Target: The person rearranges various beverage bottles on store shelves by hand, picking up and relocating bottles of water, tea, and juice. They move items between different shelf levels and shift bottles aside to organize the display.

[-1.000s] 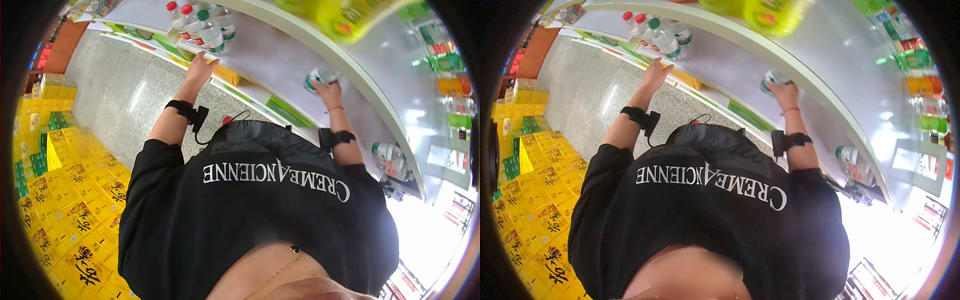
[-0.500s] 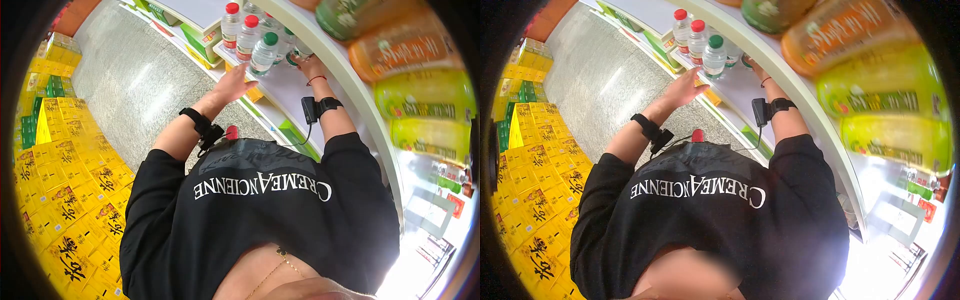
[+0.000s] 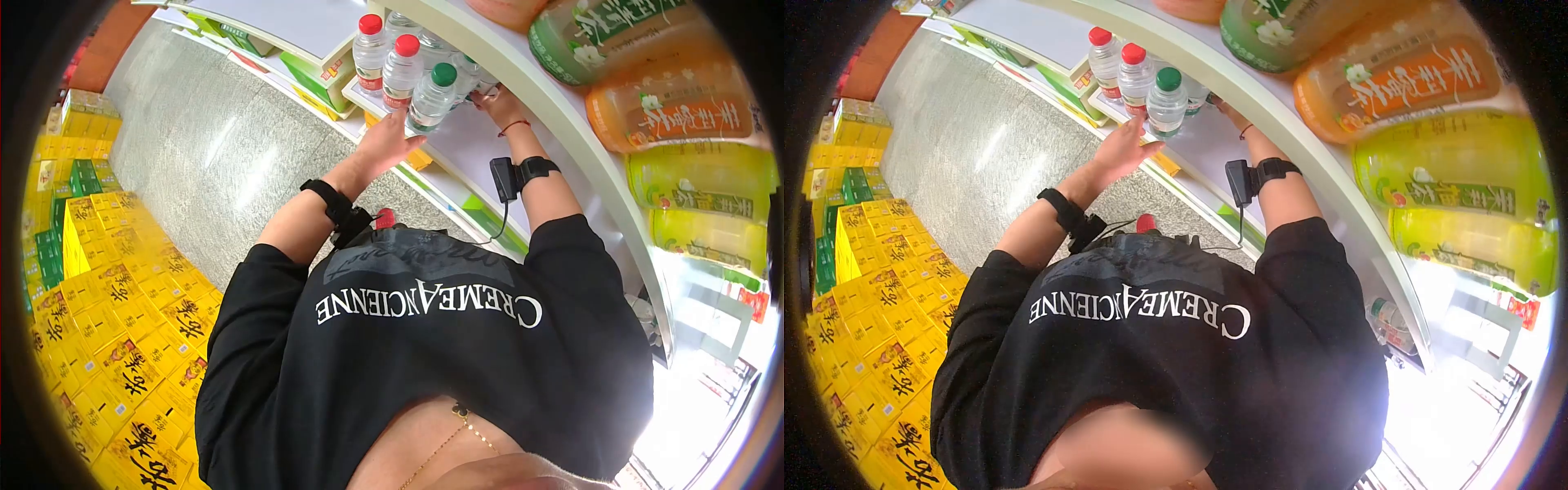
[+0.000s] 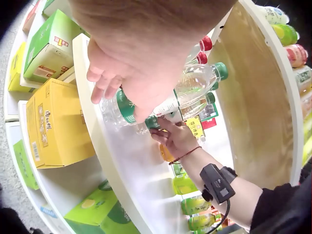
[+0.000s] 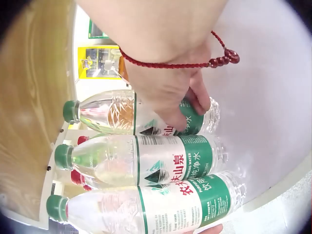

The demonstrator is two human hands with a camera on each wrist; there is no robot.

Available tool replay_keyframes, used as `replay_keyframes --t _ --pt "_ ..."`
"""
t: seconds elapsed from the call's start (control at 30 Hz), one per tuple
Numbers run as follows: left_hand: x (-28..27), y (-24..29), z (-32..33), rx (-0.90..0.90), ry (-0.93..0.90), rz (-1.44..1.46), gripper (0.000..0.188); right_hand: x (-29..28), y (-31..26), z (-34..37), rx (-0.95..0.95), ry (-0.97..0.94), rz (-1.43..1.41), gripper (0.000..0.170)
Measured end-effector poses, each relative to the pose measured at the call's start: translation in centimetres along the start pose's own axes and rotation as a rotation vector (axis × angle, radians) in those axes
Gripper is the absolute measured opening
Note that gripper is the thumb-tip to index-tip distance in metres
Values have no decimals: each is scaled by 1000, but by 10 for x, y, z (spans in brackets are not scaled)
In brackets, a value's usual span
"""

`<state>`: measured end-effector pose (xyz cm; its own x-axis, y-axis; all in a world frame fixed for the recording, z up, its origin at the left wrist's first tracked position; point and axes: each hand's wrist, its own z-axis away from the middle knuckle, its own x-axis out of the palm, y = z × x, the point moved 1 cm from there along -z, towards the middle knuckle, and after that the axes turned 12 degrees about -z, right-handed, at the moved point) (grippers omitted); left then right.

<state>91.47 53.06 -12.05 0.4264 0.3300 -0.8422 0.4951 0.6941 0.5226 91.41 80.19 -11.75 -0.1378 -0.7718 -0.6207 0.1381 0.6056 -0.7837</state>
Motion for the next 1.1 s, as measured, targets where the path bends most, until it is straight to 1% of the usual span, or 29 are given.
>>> replay_keyframes --t 0.03,0.1,0.17,0.3,0.4,0.47,0.5,0.57,0.6,0.67,0.7,0.73,0.77,0.8,0.83,0.87,0.9,0.93,1.0,1.07,1.1 --pt "-4 3 -1 -18 -19 -6 66 1 5 0 3 9 -4 37" --pt "-4 6 -2 -28 -39 -22 65 4 19 -4 -111 45 -16 35" --pt "-4 8 -5 -29 5 -56 63 6 24 -6 -122 58 -18 34" --pt "-8 17 -6 -40 -9 -60 62 16 27 -20 -159 64 -11 33" --pt "0 17 -7 -52 39 -75 57 26 25 -26 -187 69 -4 33" --pt "3 21 -7 -101 79 -110 59 34 22 -28 -209 76 4 32" --pt "7 18 -9 -143 72 -122 64 34 22 -28 -217 81 8 32" --pt "5 22 -9 -155 87 -155 66 30 26 -8 -223 91 19 32" --pt "7 23 -5 -176 92 -178 69 26 32 5 -211 95 22 31" --pt "9 19 -4 -172 97 -146 80 25 36 5 -161 116 34 31" --pt "6 24 -3 -198 71 -116 84 16 47 26 -118 135 48 31" --pt "10 14 -8 -175 37 -56 84 -2 63 56 -68 155 64 31" --pt "13 17 -5 -163 182 -152 68 -25 68 92 -17 188 76 31" --pt "18 5 -11 -145 192 -125 68 -50 53 136 105 120 -7 31" --pt "20 -5 -16 -173 168 -186 68 -65 47 174 223 51 -99 33" --pt "18 -3 -15 -201 158 -138 71 -77 65 204 256 81 -94 33" --pt "23 -12 -20 -197 182 -102 72 -90 89 240 258 224 -266 33" --pt "22 -6 -17 -264 175 -75 73 -103 111 275 245 366 -437 34" --pt "19 12 -10 -234 167 -40 72 -133 143 347 261 664 -544 36" --pt "20 20 -8 -284 187 141 70 -166 164 417 427 843 -327 41" --pt "22 20 -11 -268 180 145 70 -182 177 451 498 963 -224 44"
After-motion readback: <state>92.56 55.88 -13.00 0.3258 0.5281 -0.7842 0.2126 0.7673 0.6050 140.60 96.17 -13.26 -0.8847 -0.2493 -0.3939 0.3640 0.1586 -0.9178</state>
